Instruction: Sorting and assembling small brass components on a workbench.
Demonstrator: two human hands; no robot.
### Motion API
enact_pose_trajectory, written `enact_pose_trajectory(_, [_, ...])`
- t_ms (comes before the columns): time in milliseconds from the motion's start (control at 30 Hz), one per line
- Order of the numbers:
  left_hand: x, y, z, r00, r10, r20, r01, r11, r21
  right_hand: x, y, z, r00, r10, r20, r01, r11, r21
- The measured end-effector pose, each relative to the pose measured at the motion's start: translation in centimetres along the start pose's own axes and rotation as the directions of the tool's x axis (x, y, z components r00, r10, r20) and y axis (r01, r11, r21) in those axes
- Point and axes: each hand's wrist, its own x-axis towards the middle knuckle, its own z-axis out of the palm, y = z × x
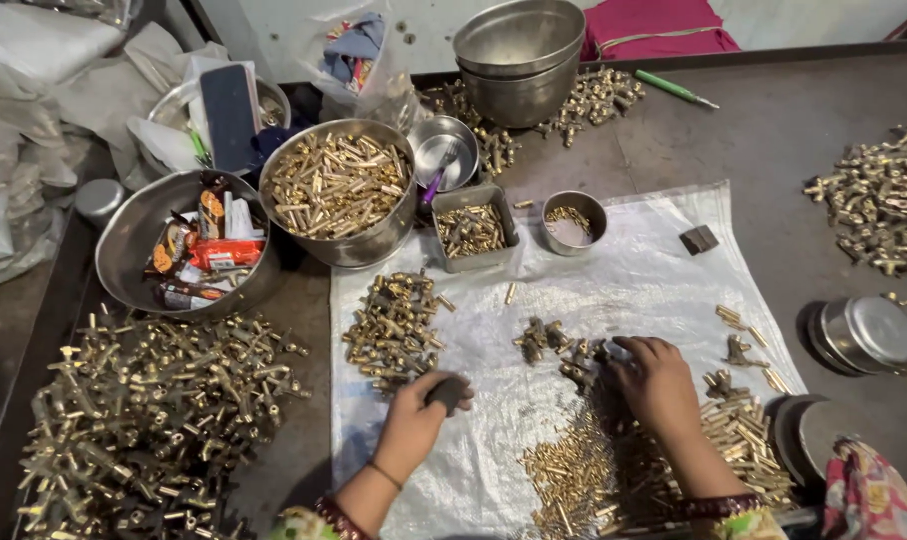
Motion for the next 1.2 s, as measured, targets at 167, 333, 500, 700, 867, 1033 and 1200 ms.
enact_pose_trajectory(167, [2.2, 0.9, 4.4, 0.979, -0.201, 0.023, 0.198, 0.925, -0.324, 1.0, -0.6, 1.2, 0.979, 0.149, 0.139, -0.154, 0.988, 0.025])
enact_pose_trajectory(333, [0.6, 6.2, 7.5, 0.931, -0.317, 0.179, 0.357, 0.893, -0.275, 1.3, -2.1, -0.8, 0.887, 0.312, 0.341, -0.451, 0.744, 0.493])
enact_pose_trajectory(500, [0.0, 3.1, 7.3, 0.842, -0.338, 0.42, 0.487, 0.811, -0.325, 4.0, 1.6, 1.5, 0.996, 0.038, 0.079, -0.06, 0.953, 0.298])
enact_pose_trajectory(700, [-2.8, -2.0, 8.5, 0.882, -0.393, 0.26, 0.459, 0.84, -0.288, 4.2, -0.2, 1.8, 0.98, 0.081, 0.182, -0.054, 0.987, -0.149])
enact_pose_trajectory(867, [-3.2, -3.0, 8.9, 0.877, -0.38, 0.294, 0.472, 0.798, -0.374, -1.3, -4.9, -0.1, 0.944, 0.194, 0.268, -0.305, 0.823, 0.479])
enact_pose_trajectory(1033, [-4.1, -3.8, 9.9, 0.954, -0.195, 0.229, 0.26, 0.918, -0.3, -7.3, -9.3, -1.0, 0.959, 0.087, 0.269, -0.28, 0.427, 0.86])
enact_pose_trajectory(1200, [-5.2, -1.3, 9.8, 0.916, -0.317, 0.247, 0.384, 0.872, -0.304, -8.8, -10.1, -1.7, 0.959, 0.053, 0.279, -0.259, 0.569, 0.781])
